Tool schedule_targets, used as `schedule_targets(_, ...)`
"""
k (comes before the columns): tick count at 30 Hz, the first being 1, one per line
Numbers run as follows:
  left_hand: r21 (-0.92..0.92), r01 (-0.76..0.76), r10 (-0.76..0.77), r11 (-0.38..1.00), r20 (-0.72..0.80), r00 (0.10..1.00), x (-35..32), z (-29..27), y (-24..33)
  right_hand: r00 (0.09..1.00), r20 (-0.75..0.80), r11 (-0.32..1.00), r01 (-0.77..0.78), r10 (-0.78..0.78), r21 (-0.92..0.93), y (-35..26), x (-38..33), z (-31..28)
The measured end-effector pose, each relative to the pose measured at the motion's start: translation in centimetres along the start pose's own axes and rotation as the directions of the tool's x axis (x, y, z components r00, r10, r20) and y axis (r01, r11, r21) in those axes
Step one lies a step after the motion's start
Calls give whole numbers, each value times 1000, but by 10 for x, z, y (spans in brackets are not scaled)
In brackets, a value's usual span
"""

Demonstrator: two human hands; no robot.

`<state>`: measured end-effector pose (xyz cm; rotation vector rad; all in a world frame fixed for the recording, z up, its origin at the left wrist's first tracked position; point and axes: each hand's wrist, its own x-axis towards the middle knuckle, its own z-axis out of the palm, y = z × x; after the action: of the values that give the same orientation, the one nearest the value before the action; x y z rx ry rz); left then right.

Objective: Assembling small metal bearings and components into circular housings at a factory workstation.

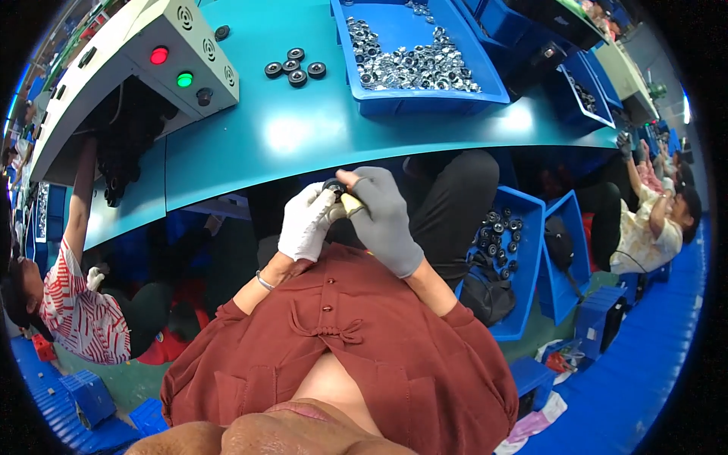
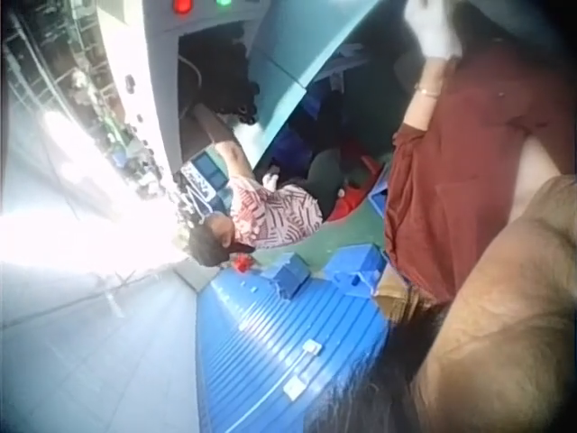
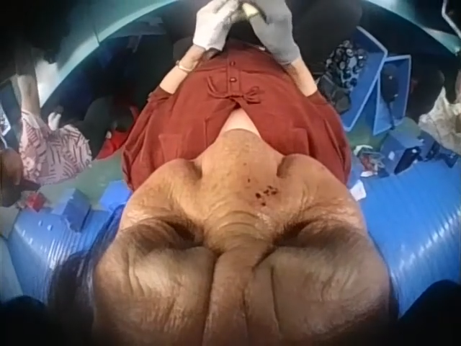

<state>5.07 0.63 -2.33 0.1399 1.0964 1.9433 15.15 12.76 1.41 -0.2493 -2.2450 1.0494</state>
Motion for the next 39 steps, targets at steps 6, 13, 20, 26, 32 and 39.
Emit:
schedule_targets(6, 252, -106, 64, 962, 170, 983, 7, 5, 10, 871, 208, 710, -485, 445, 511, 9, 4, -8)
schedule_targets(13, 489, -235, 184, 840, 151, 971, 15, 12, 18, 902, 122, 757, -416, 414, 504, 23, 7, -1)
schedule_targets(20, 317, -62, 33, 946, 99, 995, 28, 15, 15, 832, 212, 553, -508, 513, 661, 34, 10, 2)
schedule_targets(26, -29, 130, -127, 991, 92, 988, 36, 19, 19, 803, 293, 477, -557, 519, 680, 39, 19, -5)
schedule_targets(32, -60, 147, -142, 987, 81, 986, 37, 14, 15, 801, 281, 479, -555, 529, 680, 33, 20, -6)
schedule_targets(39, -66, 85, -82, 994, 45, 996, 33, 25, 12, 978, 8, 941, -205, 211, 269, 32, 22, -10)
